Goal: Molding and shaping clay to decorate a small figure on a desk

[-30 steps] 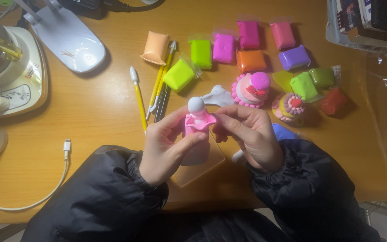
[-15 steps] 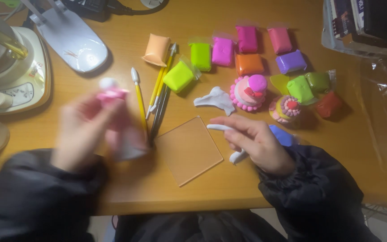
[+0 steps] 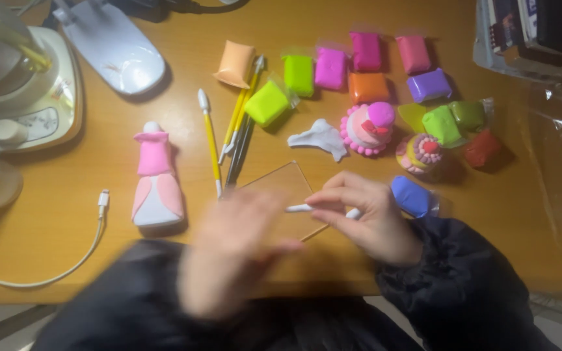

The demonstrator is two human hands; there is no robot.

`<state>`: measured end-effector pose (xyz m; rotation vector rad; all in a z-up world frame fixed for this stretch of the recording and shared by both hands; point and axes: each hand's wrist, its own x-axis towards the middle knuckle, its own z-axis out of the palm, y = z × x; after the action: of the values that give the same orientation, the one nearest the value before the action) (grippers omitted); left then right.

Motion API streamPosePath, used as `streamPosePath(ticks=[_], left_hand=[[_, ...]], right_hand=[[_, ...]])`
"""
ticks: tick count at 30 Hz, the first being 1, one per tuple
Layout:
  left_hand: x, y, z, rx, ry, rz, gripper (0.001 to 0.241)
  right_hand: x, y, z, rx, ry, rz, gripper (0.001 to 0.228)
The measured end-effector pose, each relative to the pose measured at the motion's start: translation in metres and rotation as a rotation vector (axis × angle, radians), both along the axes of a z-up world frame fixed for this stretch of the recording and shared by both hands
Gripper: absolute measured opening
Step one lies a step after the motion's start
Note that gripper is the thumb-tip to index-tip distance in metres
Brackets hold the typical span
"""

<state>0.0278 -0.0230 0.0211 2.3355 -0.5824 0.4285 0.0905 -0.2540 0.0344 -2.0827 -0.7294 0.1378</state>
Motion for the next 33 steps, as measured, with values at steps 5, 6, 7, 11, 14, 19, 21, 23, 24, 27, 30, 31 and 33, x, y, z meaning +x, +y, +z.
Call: streamPosePath(ticks=[5,6,7,11,14,19,21,23,24,27,30,31,33], left_hand=[[-0.001,-0.027,-0.028,-0.293,-0.051,-0.058,0.042],[-0.001,-0.026,-0.035,-0.378,-0.069,-0.105,0.042],[-0.002,-0.021,-0.030,-0.379,-0.066,-0.105,0.042],[-0.003,0.001,-0.019,-0.321,-0.024,0.031,0.011],[-0.008,0.010,-0.019,-0.284,-0.009,0.118,0.008],[-0.014,0.016,-0.018,-0.230,-0.025,0.176,0.005],[-0.016,0.021,-0.016,-0.216,-0.033,0.205,0.005],[-0.019,0.027,-0.018,-0.217,-0.017,0.238,0.005],[-0.021,0.030,-0.020,-0.218,0.000,0.266,0.006],[-0.025,0.034,-0.018,-0.251,0.045,0.285,0.007],[-0.026,0.035,-0.013,-0.287,0.019,0.332,0.008],[-0.027,0.036,-0.015,-0.288,0.016,0.333,0.008],[-0.029,0.038,-0.019,-0.297,-0.032,0.425,0.011]], right_hand=[[-0.011,0.005,0.000,0.125,0.066,0.052,0.014],[-0.011,0.005,0.000,0.154,0.076,0.065,0.012],[-0.011,0.002,0.001,0.154,0.078,0.064,0.012],[0.002,-0.004,-0.005,-0.061,-0.073,0.146,0.046],[0.014,0.005,-0.014,-0.276,-0.217,0.382,0.068],[0.033,0.024,-0.039,-0.616,-0.239,0.548,0.130],[0.040,0.026,-0.046,-0.623,-0.190,0.580,0.139],[0.041,0.030,-0.037,-0.584,-0.201,0.595,0.134],[0.040,0.031,-0.033,-0.544,-0.210,0.605,0.130],[0.040,0.036,-0.031,-0.506,-0.217,0.631,0.112],[0.046,0.040,-0.036,-0.563,-0.128,0.617,0.142],[0.044,0.039,-0.032,-0.564,-0.131,0.618,0.142],[0.039,0.037,-0.024,-0.542,-0.189,0.530,0.109]])
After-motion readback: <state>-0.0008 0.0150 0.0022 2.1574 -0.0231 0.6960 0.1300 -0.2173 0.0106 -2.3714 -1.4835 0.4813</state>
